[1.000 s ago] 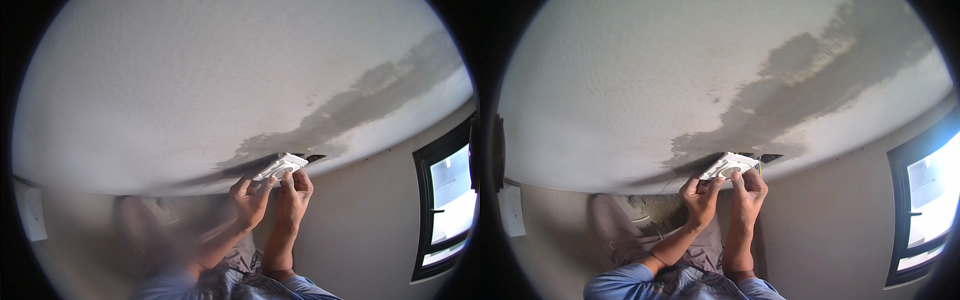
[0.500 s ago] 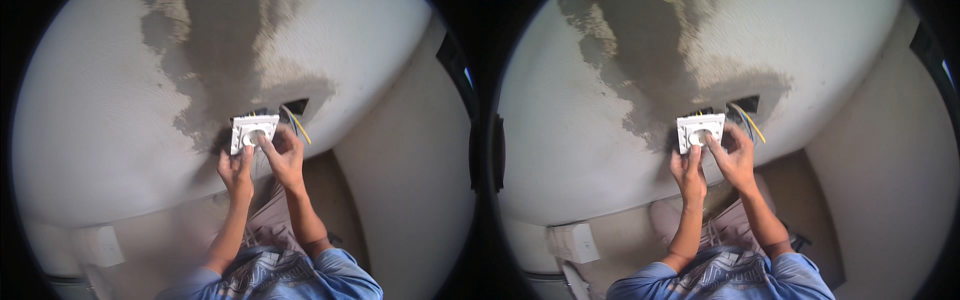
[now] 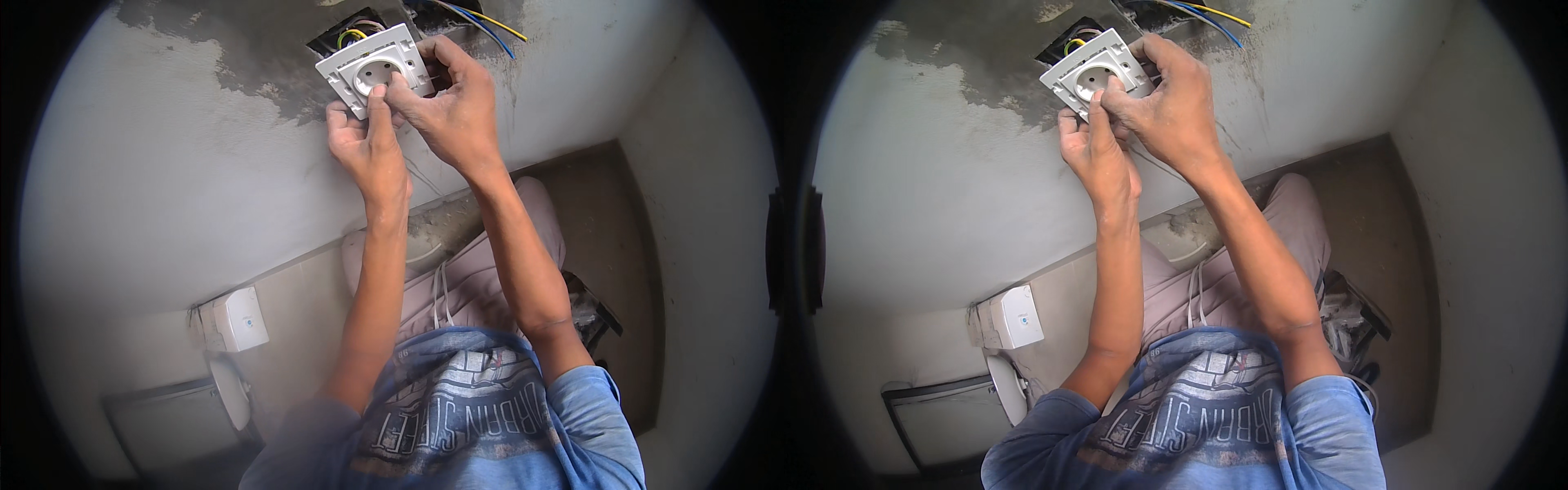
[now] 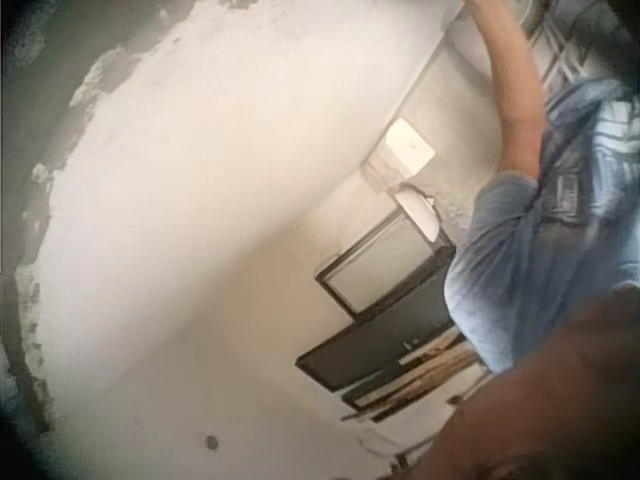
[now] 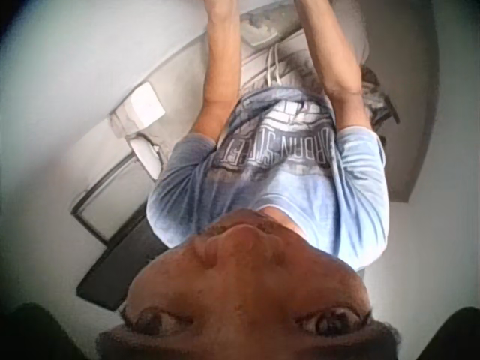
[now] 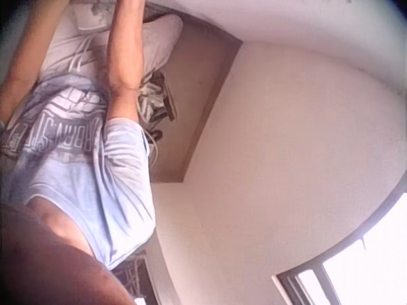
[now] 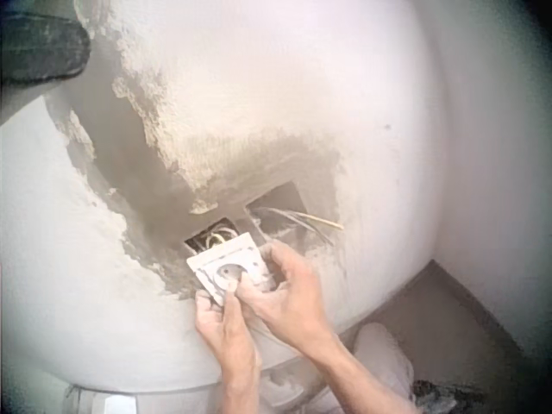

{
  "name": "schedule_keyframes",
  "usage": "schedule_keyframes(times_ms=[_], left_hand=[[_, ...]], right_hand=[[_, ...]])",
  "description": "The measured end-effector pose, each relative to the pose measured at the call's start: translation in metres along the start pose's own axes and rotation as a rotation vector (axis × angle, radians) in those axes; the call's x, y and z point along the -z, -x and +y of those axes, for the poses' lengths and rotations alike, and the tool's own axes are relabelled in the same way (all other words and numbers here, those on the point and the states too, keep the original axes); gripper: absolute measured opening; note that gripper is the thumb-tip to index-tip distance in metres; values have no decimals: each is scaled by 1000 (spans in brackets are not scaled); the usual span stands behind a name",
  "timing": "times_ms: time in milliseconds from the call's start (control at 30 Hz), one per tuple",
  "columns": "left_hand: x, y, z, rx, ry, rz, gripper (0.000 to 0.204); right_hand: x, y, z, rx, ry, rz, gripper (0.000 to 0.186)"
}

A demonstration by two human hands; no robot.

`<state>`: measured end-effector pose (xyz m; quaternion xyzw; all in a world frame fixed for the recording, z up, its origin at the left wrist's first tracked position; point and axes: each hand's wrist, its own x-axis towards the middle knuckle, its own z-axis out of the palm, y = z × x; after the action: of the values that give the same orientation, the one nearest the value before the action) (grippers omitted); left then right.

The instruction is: The person connects wires to the terminals of an electrical outlet by hand and using a screwdriver, then positions the outlet into the wall socket.

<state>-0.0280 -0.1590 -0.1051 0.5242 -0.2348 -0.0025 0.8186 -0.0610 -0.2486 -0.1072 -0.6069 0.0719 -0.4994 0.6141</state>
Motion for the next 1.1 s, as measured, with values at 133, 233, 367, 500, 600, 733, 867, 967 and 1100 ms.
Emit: schedule_keyframes(times_ms=[133,233,367,500,600,733,867,967,1100], left_hand=[[6,-2,-7,47,57,-26,21],[10,-8,-23,26,56,-43,24],[10,-2,-42,-32,101,0,26],[5,3,-31,6,131,17,22],[14,0,-29,6,95,14,19],[-11,-3,-33,-121,96,32,23],[-37,-11,-20,-56,141,186,23],[-36,-15,-22,-197,112,208,18],[-19,-16,-22,-220,23,135,15]], right_hand=[[1,-6,7,65,85,-29,24],[1,-17,14,124,190,-54,25],[4,-16,16,133,261,-138,21],[9,-16,2,125,282,-174,23],[4,-7,8,105,235,-182,21],[18,-35,-2,187,310,-250,22],[18,-69,-85,331,461,-341,28],[4,-76,-112,447,739,-473,24],[-3,-76,-95,538,996,-480,29]])
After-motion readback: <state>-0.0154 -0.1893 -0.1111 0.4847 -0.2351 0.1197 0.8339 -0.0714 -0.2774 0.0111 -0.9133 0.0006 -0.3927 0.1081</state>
